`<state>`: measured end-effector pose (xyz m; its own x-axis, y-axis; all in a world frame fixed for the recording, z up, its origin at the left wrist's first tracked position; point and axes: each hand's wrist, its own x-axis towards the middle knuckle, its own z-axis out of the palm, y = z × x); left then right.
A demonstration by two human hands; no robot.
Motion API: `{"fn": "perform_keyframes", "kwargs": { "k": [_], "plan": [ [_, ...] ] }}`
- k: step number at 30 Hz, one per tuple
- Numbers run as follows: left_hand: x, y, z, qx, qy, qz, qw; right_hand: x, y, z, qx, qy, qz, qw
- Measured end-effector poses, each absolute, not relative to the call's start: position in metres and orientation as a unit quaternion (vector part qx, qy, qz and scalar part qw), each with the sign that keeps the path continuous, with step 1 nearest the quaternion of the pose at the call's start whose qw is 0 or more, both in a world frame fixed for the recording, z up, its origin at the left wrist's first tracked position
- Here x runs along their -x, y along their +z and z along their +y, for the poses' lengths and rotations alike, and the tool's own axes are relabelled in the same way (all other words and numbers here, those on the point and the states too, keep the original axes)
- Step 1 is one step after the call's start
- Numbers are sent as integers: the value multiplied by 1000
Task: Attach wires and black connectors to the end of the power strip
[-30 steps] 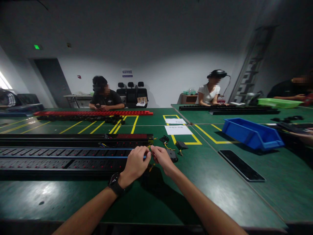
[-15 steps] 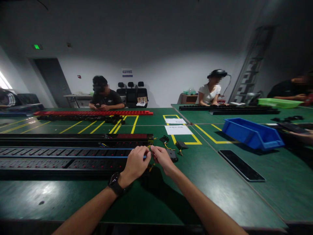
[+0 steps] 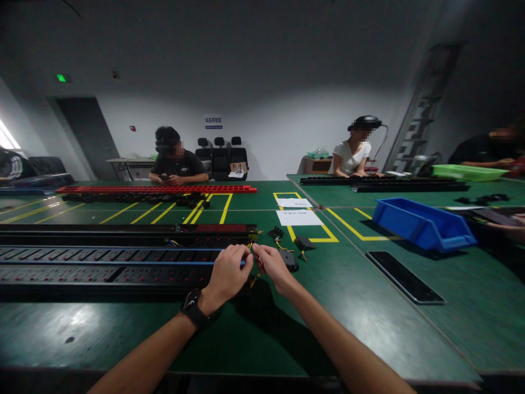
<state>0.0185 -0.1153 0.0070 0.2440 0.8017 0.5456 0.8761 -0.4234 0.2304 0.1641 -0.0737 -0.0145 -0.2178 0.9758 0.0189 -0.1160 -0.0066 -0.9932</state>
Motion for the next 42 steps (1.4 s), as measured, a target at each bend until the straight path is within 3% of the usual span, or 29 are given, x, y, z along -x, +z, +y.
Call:
{"fn": "perform_keyframes", "kwargs": {
  "k": [33, 42],
  "plan": [
    [-18, 8, -116, 787, -305, -534, 55, -163, -12, -76, 410, 572, -535, 468],
    [-2, 20, -106, 799, -335, -499, -33, -181, 0, -64, 399, 534, -571, 480]
  ]
}}
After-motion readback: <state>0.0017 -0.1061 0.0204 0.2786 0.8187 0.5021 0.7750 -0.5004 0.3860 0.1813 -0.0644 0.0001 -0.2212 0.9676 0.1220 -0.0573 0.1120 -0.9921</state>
